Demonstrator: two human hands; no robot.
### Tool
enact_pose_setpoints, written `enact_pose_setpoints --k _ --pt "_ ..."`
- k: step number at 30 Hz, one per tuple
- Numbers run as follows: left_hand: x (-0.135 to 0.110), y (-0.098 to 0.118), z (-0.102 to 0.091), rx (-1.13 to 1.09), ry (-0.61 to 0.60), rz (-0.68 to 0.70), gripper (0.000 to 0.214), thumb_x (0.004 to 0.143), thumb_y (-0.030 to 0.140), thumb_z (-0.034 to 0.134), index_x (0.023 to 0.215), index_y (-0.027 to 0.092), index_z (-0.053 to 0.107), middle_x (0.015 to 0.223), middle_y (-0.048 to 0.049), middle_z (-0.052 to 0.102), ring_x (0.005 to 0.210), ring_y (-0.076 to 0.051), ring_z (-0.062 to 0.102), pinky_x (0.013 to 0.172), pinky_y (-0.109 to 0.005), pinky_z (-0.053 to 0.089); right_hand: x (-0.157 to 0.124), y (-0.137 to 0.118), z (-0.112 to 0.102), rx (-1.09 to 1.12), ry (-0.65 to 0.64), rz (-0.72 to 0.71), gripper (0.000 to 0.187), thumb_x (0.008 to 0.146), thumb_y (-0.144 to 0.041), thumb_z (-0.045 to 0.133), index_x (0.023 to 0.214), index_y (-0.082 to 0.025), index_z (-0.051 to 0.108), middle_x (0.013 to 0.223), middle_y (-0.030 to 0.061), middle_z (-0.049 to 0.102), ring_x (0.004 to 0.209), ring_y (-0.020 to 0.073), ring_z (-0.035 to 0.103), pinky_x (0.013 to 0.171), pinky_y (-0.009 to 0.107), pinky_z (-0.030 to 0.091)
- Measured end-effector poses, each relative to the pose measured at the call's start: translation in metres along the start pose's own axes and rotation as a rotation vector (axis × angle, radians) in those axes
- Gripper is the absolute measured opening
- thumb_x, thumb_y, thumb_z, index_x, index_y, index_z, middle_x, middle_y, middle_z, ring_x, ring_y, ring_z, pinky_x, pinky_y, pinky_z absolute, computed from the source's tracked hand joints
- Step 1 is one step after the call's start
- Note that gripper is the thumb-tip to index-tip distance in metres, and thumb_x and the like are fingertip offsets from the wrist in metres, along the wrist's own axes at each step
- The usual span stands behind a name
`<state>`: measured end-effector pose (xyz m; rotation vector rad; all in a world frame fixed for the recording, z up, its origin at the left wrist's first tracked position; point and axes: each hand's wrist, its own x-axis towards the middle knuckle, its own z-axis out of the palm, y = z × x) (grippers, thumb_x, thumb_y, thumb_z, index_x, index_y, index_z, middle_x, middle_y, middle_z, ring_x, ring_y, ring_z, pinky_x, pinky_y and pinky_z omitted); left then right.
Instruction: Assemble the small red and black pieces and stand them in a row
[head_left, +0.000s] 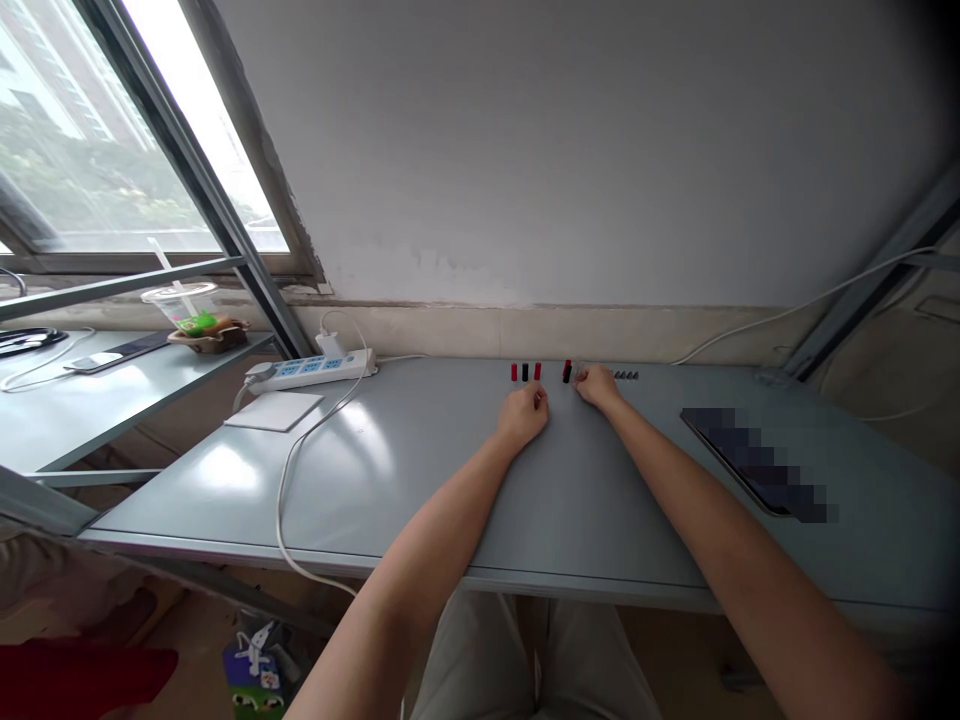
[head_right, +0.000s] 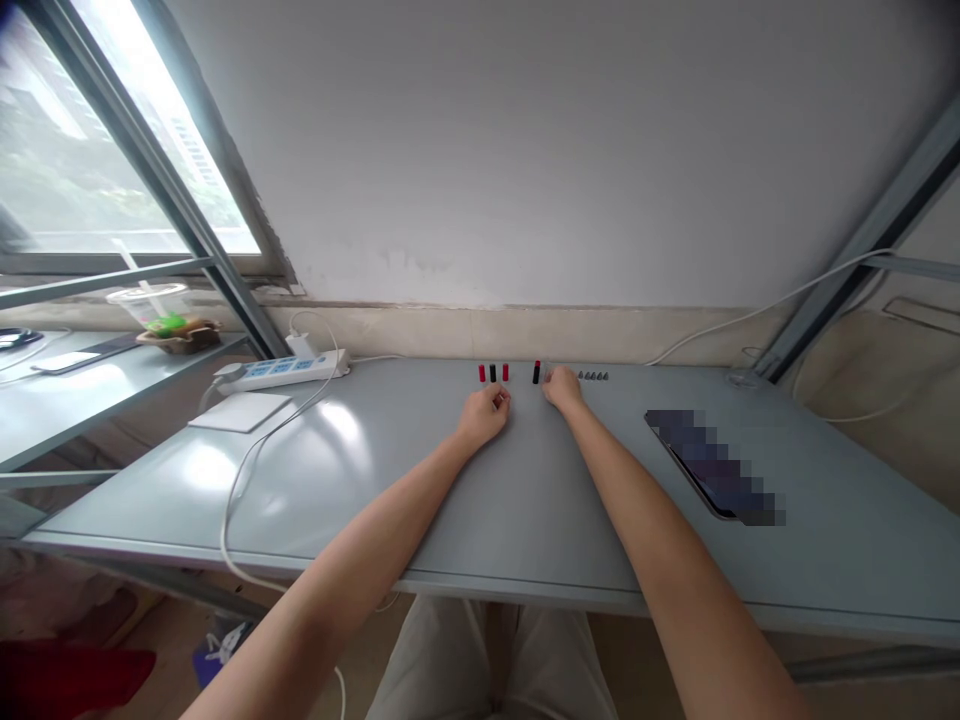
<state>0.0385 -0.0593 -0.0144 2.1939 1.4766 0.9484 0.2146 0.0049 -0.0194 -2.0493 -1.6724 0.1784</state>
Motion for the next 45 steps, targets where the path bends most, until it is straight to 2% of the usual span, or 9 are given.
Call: enact_pose_setpoints --k 5,10,17,21,26,32,37,41,45 --pt "0.000 0.001 0.000 0.059 -0.037 0.015 0.021 0.079 0.019 0.042 0.090 0.019 0.059 0.079 -0.0065 0.063 0.073 -0.018 0.057 0.070 -0.028 0.043 0.003 0.000 0.001 0.022 0.022 0.012 0.008 0.064 -0.017 0.062 0.056 -0.018 0.060 0.065 0.0067 0.064 0.068 0.0199 0.060 0.059 0.026 0.043" --pt "-0.002 0.008 -0.003 0.144 -0.087 -0.015 0.027 0.081 0.021 0.039 0.102 0.018 0.055 0.089 -0.0096 0.064 0.083 -0.021 0.058 0.074 -0.032 0.044 0.004 -0.001 0.000 0.011 0.028 0.033 0.006 0.062 -0.014 0.062 0.058 -0.017 0.061 0.068 0.0076 0.065 0.071 0.0203 0.061 0.059 0.026 0.043" --pt "0.006 0.022 -0.002 0.227 -0.136 -0.091 0.059 0.080 0.017 0.037 0.137 0.015 0.020 0.108 -0.0161 0.058 0.093 -0.025 0.057 0.078 -0.035 0.043 0.000 -0.007 -0.004 -0.014 0.003 0.065 0.006 0.066 -0.014 0.060 0.069 -0.015 0.066 0.080 0.0118 0.066 0.081 0.0217 0.062 0.066 0.026 0.045" --pt "0.017 0.027 -0.001 0.259 -0.182 -0.151 0.072 0.079 0.015 0.038 0.141 0.015 0.000 0.111 -0.0182 0.056 0.099 -0.026 0.056 0.081 -0.035 0.042 -0.002 -0.007 -0.009 -0.053 -0.040 0.072 0.011 0.068 -0.019 0.062 0.076 -0.014 0.067 0.087 0.0131 0.066 0.085 0.0228 0.061 0.070 0.027 0.045" --pt "0.029 0.026 0.000 0.278 -0.197 -0.182 0.078 0.079 0.014 0.039 0.141 0.017 -0.009 0.115 -0.0180 0.054 0.102 -0.026 0.054 0.083 -0.036 0.041 -0.011 -0.002 -0.020 -0.152 -0.093 0.046 0.023 0.067 -0.028 0.064 0.084 -0.012 0.066 0.092 0.0153 0.065 0.090 0.0246 0.060 0.073 0.030 0.045" --pt "0.036 0.023 0.005 0.272 -0.141 -0.196 0.060 0.083 0.015 0.036 0.140 0.015 0.016 0.112 -0.0189 0.054 0.101 -0.027 0.054 0.083 -0.036 0.041 -0.038 -0.003 -0.022 -0.090 -0.062 -0.058 0.017 0.072 -0.030 0.058 0.075 -0.015 0.065 0.082 0.0125 0.066 0.080 0.0220 0.061 0.067 0.029 0.044" --pt "0.036 0.018 0.002 0.161 0.003 -0.148 0.033 0.087 0.019 0.031 0.113 0.014 0.051 0.105 -0.0186 0.057 0.096 -0.025 0.056 0.083 -0.037 0.040 -0.053 -0.004 -0.019 0.042 -0.017 -0.084 0.011 0.073 -0.027 0.056 0.070 -0.018 0.061 0.075 0.0083 0.065 0.072 0.0196 0.059 0.062 0.027 0.042" --pt "0.032 0.010 0.002 -0.043 0.081 -0.178 0.023 0.084 0.018 0.039 0.093 0.014 0.059 0.096 -0.0143 0.062 0.093 -0.022 0.057 0.082 -0.034 0.041 -0.054 -0.006 -0.020 0.138 0.043 -0.128 0.012 0.078 -0.025 0.050 0.080 -0.018 0.059 0.080 0.0079 0.064 0.075 0.0175 0.058 0.066 0.026 0.041" --pt "0.023 0.004 0.005 -0.344 0.100 -0.244 0.019 0.081 0.015 0.043 0.089 0.012 0.059 0.091 -0.0117 0.065 0.087 -0.016 0.058 0.080 -0.030 0.043 -0.057 -0.011 -0.019 0.219 0.038 -0.167 0.018 0.083 -0.028 0.044 0.086 -0.017 0.057 0.084 0.0083 0.063 0.076 0.0169 0.056 0.068 0.026 0.040"
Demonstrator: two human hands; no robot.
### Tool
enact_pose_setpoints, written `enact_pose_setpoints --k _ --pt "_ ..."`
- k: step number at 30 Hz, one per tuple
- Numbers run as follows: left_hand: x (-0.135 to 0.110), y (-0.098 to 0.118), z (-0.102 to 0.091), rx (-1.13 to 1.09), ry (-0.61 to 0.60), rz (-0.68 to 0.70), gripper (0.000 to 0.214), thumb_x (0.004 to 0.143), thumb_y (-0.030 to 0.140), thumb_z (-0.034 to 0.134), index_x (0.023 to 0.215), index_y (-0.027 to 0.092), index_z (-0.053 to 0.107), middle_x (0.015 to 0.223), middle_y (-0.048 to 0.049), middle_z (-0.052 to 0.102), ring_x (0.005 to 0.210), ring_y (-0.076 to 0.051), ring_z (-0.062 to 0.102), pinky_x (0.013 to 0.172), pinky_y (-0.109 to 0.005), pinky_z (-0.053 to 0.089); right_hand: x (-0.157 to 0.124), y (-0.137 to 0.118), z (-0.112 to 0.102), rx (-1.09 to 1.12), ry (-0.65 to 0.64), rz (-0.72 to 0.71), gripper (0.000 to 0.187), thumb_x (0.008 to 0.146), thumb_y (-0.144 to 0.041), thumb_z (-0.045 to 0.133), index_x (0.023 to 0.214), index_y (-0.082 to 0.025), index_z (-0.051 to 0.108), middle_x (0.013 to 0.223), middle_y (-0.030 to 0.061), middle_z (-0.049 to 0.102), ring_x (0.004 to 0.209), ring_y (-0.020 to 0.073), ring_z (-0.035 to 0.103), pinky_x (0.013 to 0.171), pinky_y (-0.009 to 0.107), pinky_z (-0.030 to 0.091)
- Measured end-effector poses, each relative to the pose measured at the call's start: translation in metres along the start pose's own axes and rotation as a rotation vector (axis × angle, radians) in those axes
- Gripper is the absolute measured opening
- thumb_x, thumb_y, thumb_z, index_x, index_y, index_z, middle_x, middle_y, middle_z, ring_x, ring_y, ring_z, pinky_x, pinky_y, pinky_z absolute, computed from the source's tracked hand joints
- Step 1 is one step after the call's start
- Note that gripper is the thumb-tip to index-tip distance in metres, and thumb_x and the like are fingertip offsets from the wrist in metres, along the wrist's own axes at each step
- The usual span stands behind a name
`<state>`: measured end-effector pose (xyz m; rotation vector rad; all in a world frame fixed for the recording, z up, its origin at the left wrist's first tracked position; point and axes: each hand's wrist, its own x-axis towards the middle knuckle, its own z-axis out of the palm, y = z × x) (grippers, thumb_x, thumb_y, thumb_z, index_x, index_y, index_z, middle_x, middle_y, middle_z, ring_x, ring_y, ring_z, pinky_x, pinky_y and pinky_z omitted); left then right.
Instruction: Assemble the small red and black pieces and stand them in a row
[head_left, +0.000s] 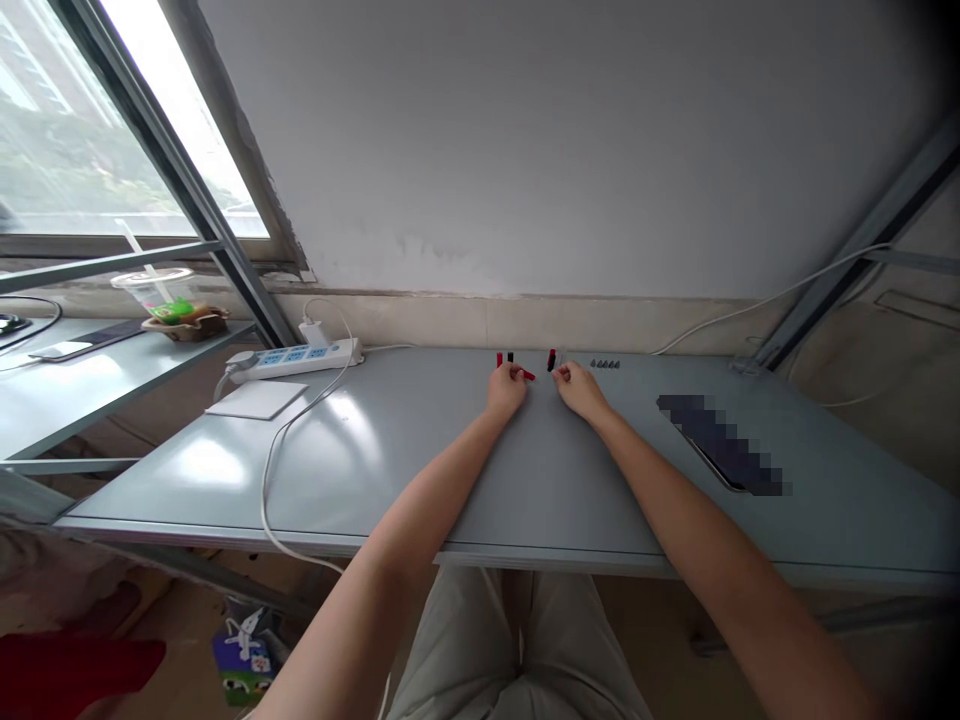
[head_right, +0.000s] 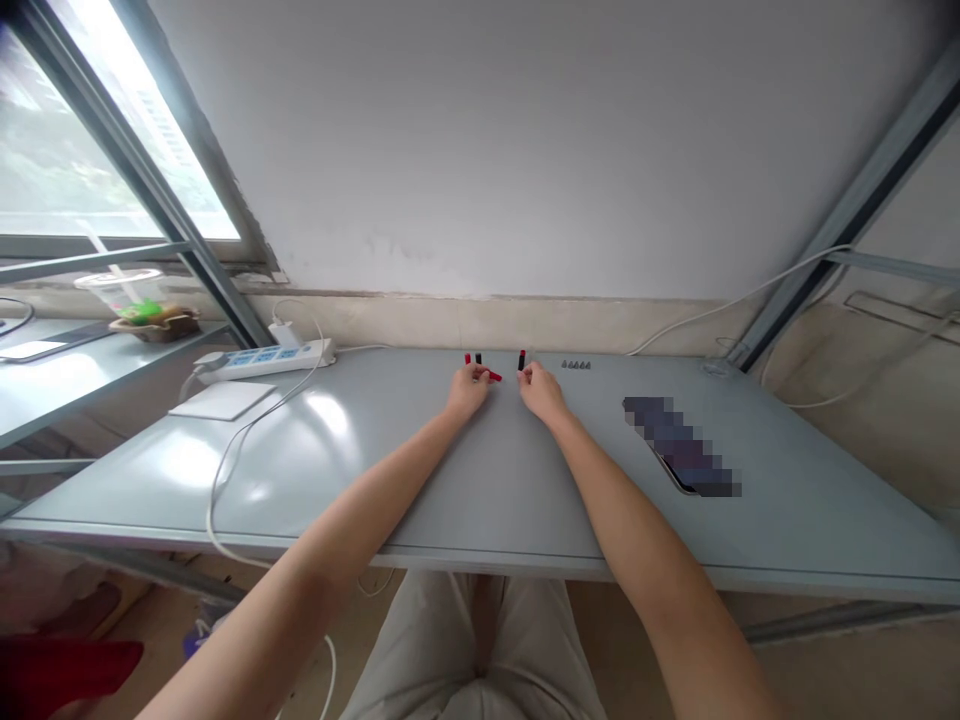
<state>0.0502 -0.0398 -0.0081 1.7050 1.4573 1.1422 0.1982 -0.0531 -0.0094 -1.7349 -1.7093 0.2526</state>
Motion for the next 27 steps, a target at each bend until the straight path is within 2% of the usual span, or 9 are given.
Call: enact_pose_setpoints --k 4,8,16,19,21,24,27 --pt "-0.012 0.004 -0.004 -0.289 -0.041 -0.092 0.020 0.083 0.015 0.041 0.096 0.010 0.056 0.092 -0.0124 0.066 0.081 -0.013 0.060 0.073 -0.026 0.046 -0.004 -0.004 0.003 0.073 -0.096 -0.054 0.026 0.087 -0.032 0.037 0.081 -0.016 0.057 0.076 0.0059 0.063 0.069 0.0148 0.055 0.065 0.024 0.039" --pt "-0.020 0.014 -0.010 -0.404 -0.090 -0.161 0.020 0.085 0.017 0.041 0.099 0.010 0.054 0.096 -0.0122 0.066 0.072 -0.010 0.060 0.065 -0.023 0.046 -0.003 -0.003 0.007 0.232 -0.144 -0.059 0.030 0.087 -0.035 0.036 0.079 -0.016 0.057 0.070 0.0036 0.062 0.063 0.0127 0.055 0.061 0.022 0.039" --pt "-0.020 0.011 -0.007 -0.437 -0.092 -0.145 0.019 0.085 0.020 0.042 0.097 0.011 0.055 0.094 -0.0107 0.066 0.063 -0.008 0.056 0.057 -0.020 0.044 0.003 0.002 0.012 0.383 -0.143 -0.004 0.025 0.084 -0.035 0.040 0.075 -0.017 0.054 0.066 0.0023 0.060 0.056 0.0109 0.051 0.056 0.022 0.039" --pt "-0.018 0.009 -0.006 -0.429 -0.068 -0.170 0.021 0.086 0.023 0.042 0.096 0.012 0.055 0.093 -0.0104 0.066 0.060 -0.007 0.056 0.055 -0.019 0.043 0.002 0.003 0.012 0.394 -0.120 0.002 0.015 0.080 -0.031 0.046 0.082 -0.017 0.053 0.072 0.0026 0.061 0.063 0.0114 0.054 0.059 0.023 0.041" --pt "-0.017 0.007 -0.006 -0.427 -0.054 -0.186 0.022 0.086 0.025 0.042 0.097 0.011 0.055 0.093 -0.0100 0.066 0.056 -0.006 0.054 0.054 -0.020 0.042 0.002 0.004 0.012 0.398 -0.098 -0.018 0.017 0.077 -0.029 0.051 0.090 -0.018 0.052 0.081 0.0028 0.061 0.064 0.0104 0.054 0.062 0.024 0.042" --pt "-0.015 0.006 -0.005 -0.424 -0.062 -0.184 0.021 0.086 0.024 0.042 0.096 0.011 0.055 0.092 -0.0096 0.066 0.050 -0.005 0.051 0.052 -0.020 0.041 0.000 0.004 0.009 0.348 -0.079 -0.084 0.025 0.074 -0.031 0.055 0.096 -0.018 0.053 0.089 0.0033 0.061 0.061 0.0090 0.051 0.064 0.025 0.043" --pt "-0.015 0.005 -0.005 -0.420 -0.075 -0.171 0.019 0.085 0.023 0.042 0.093 0.011 0.055 0.092 -0.0098 0.066 0.050 -0.005 0.050 0.052 -0.020 0.041 -0.003 0.000 0.005 0.217 -0.081 -0.145 0.019 0.076 -0.031 0.053 0.088 -0.018 0.058 0.080 0.0029 0.061 0.061 0.0107 0.051 0.064 0.025 0.042"
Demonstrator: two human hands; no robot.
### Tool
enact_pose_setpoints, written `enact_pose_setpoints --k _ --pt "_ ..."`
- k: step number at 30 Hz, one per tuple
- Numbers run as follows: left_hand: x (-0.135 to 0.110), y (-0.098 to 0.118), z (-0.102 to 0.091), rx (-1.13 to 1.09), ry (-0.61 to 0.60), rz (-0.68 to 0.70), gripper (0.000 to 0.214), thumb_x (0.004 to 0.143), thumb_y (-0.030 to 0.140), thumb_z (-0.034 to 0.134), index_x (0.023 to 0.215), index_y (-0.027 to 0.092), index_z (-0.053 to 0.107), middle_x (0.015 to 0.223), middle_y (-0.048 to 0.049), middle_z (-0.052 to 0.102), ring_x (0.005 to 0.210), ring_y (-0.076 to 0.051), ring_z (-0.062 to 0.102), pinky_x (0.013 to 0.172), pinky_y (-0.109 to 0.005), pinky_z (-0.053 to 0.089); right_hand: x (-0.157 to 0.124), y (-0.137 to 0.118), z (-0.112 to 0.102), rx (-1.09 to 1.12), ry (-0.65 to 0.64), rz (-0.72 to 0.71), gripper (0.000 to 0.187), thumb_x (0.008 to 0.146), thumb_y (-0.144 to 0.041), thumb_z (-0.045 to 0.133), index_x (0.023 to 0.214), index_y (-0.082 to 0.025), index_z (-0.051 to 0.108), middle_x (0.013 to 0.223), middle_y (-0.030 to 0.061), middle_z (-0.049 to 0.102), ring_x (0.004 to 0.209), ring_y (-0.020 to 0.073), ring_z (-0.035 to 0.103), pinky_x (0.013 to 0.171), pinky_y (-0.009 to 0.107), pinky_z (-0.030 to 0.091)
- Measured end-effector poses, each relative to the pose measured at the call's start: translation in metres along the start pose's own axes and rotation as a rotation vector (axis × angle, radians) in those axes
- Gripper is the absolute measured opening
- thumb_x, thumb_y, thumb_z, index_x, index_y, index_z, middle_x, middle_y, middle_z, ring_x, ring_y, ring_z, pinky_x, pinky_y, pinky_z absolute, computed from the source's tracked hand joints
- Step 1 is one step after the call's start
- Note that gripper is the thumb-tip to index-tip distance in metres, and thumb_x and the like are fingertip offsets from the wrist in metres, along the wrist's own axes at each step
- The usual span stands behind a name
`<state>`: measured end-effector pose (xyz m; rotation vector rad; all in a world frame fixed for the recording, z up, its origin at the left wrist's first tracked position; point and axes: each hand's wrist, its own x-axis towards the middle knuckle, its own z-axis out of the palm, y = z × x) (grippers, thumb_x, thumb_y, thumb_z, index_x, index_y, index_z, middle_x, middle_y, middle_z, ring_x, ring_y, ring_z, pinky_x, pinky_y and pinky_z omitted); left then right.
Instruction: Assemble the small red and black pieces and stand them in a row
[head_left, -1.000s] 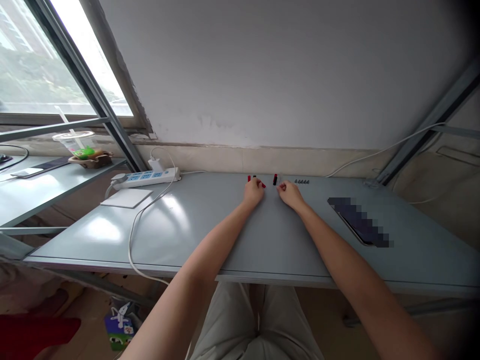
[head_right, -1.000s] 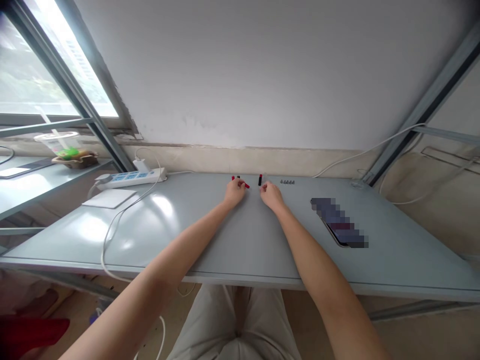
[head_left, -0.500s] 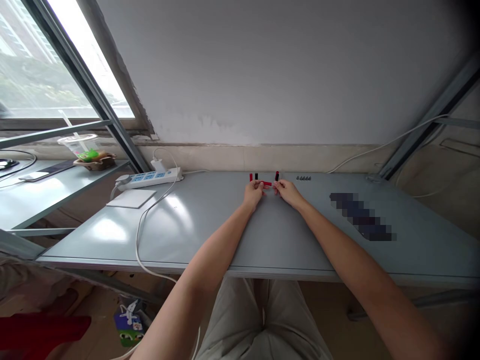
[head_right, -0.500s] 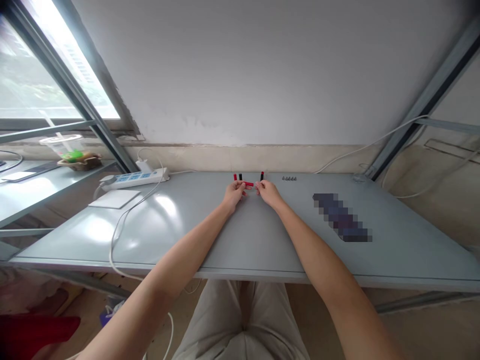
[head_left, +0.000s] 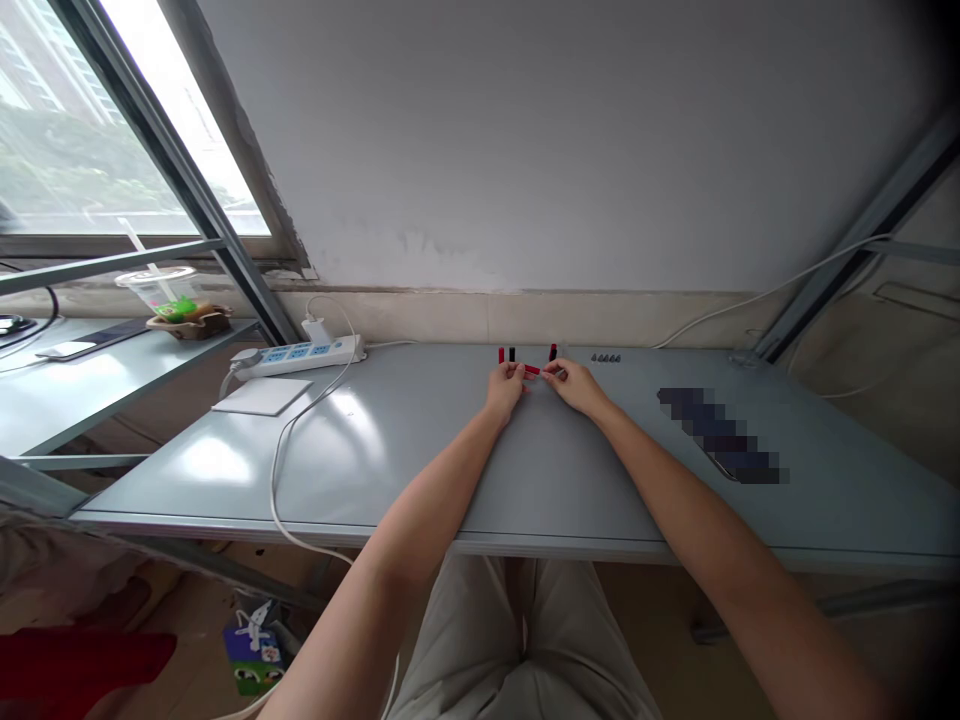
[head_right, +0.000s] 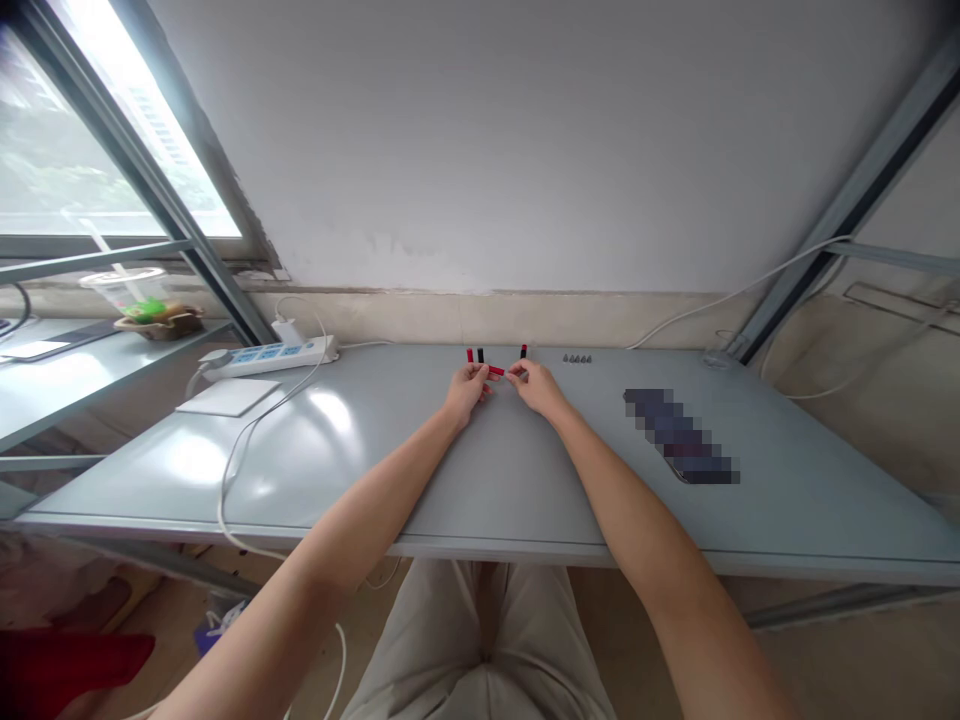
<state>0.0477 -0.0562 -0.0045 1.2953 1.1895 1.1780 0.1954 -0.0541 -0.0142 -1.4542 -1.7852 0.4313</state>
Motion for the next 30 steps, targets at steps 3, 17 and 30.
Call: enact_pose_setpoints --k 3,17,30 --pt "-0.0009 0.0003 0.0002 0.020 -0.002 -0.003 0.018 0.085 0.025 0.043 0.091 0.013 0.055 0.093 -0.0094 0.066 0.052 -0.005 0.051 0.052 -0.019 0.041 -0.0024 -0.0039 -0.0029 -0.126 -0.011 -0.059 0.016 0.075 -0.029 0.054 0.084 -0.018 0.061 0.077 0.0029 0.061 0.062 0.0120 0.051 0.065 0.026 0.040" --pt "-0.0073 0.0035 0.0010 0.059 -0.071 0.039 0.012 0.072 0.021 0.061 0.080 0.013 0.058 0.080 -0.0050 0.063 0.062 -0.008 0.054 0.058 -0.020 0.044 -0.0031 -0.0035 -0.0046 -0.272 -0.050 -0.186 0.011 0.076 -0.024 0.053 0.084 -0.018 0.058 0.088 0.0045 0.062 0.074 0.0145 0.054 0.068 0.025 0.038" --pt "-0.0026 -0.0009 0.0005 0.022 -0.019 0.057 0.016 0.069 0.026 0.063 0.079 0.014 0.058 0.073 -0.0038 0.060 0.063 -0.009 0.053 0.058 -0.022 0.044 -0.0032 -0.0015 -0.0086 -0.482 0.045 -0.006 0.011 0.073 -0.019 0.056 0.083 -0.019 0.060 0.087 0.0062 0.062 0.086 0.0199 0.056 0.076 0.033 0.038"
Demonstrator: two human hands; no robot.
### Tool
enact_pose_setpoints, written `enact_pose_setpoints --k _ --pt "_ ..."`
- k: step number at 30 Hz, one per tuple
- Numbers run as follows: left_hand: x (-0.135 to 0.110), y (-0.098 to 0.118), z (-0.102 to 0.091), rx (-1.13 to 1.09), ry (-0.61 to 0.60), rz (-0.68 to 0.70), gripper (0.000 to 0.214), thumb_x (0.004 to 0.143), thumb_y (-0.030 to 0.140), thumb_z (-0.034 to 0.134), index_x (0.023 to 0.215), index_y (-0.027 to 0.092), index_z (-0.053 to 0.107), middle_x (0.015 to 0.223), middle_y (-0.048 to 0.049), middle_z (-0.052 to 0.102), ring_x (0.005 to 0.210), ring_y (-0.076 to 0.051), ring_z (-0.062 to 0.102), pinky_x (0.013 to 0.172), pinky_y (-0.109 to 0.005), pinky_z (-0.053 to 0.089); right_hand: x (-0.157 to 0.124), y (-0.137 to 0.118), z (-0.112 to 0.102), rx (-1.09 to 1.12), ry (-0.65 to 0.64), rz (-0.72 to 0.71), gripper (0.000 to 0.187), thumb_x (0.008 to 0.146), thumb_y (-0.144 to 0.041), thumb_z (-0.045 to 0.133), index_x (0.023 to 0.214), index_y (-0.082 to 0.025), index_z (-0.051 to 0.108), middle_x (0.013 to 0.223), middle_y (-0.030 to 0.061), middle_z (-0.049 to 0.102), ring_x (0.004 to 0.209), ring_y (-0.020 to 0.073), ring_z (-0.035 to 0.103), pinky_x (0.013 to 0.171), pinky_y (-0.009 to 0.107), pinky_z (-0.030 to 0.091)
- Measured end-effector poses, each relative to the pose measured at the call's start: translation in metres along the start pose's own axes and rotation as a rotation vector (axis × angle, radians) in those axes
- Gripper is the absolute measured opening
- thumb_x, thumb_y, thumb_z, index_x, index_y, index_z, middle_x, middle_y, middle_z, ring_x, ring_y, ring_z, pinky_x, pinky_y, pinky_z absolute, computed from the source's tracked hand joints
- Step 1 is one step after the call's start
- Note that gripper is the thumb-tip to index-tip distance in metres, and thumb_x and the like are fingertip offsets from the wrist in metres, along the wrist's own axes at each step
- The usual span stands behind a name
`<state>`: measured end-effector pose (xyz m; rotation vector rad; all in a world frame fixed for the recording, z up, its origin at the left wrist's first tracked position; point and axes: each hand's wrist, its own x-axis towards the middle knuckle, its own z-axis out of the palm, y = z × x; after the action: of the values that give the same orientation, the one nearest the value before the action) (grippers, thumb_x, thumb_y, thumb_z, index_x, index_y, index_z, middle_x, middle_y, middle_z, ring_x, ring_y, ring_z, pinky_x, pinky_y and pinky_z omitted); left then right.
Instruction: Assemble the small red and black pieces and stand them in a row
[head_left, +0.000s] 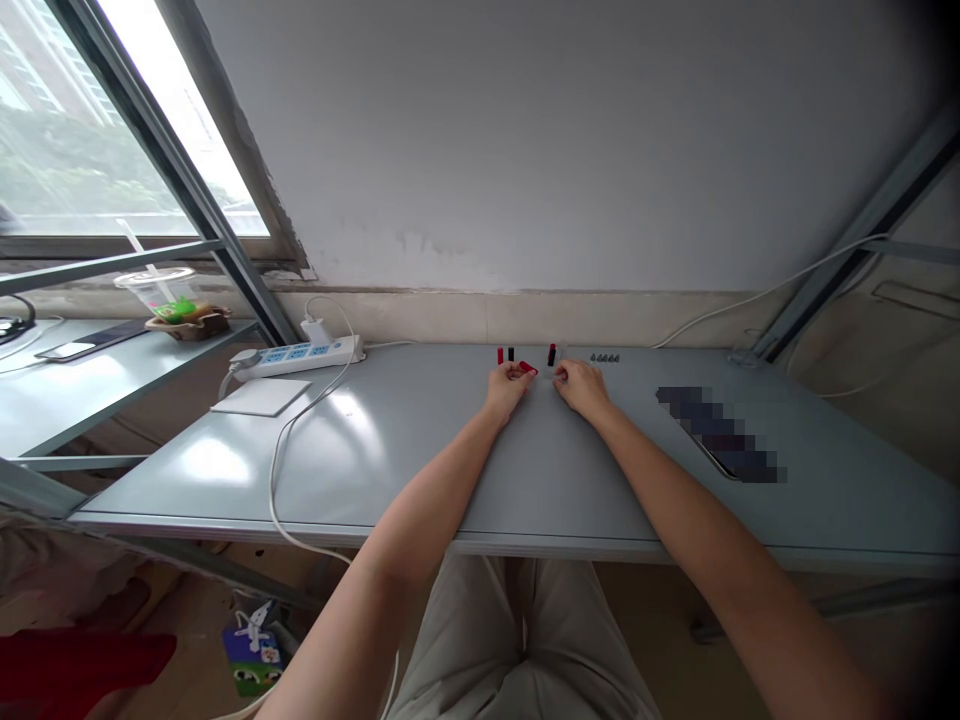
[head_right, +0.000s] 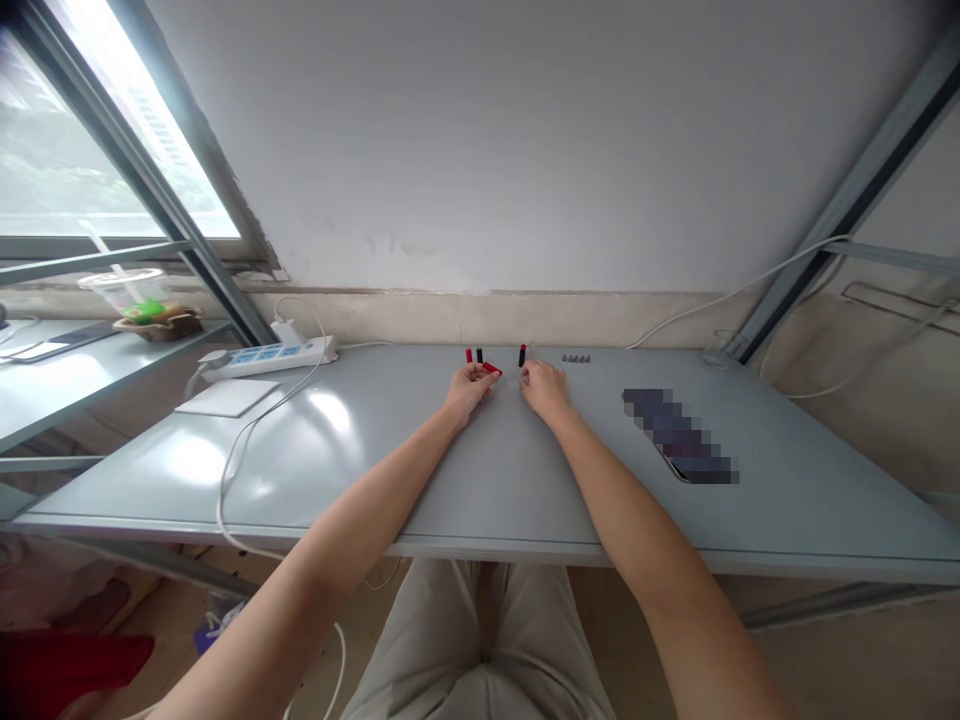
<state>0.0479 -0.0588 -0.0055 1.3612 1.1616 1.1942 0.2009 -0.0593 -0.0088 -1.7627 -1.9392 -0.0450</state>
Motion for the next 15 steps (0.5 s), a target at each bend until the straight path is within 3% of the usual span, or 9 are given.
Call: enact_pose_setpoints --k 6,10,15 --pt "0.005 -0.008 0.001 0.169 -0.018 0.138 0.015 0.069 0.026 0.062 0.075 0.013 0.059 0.074 -0.0048 0.061 0.066 -0.011 0.054 0.064 -0.025 0.044 0.008 0.015 0.005 0.097 0.013 0.265 0.015 0.073 -0.023 0.058 0.087 -0.018 0.062 0.086 0.0055 0.065 0.082 0.0183 0.059 0.074 0.030 0.041" --pt "0.005 -0.008 0.007 0.392 -0.013 0.250 0.008 0.069 0.020 0.060 0.073 0.014 0.058 0.076 -0.0051 0.063 0.070 -0.012 0.055 0.070 -0.026 0.043 0.013 0.023 0.012 0.167 0.031 0.322 0.016 0.073 -0.025 0.059 0.085 -0.017 0.064 0.087 0.0068 0.066 0.081 0.0173 0.060 0.072 0.028 0.043" --pt "0.008 -0.001 0.016 0.576 -0.031 0.229 0.006 0.070 0.019 0.058 0.074 0.017 0.057 0.079 -0.0051 0.064 0.074 -0.015 0.056 0.070 -0.027 0.043 0.017 0.024 0.016 0.197 0.048 0.354 0.016 0.072 -0.027 0.060 0.083 -0.016 0.065 0.085 0.0077 0.067 0.080 0.0175 0.061 0.070 0.027 0.044"
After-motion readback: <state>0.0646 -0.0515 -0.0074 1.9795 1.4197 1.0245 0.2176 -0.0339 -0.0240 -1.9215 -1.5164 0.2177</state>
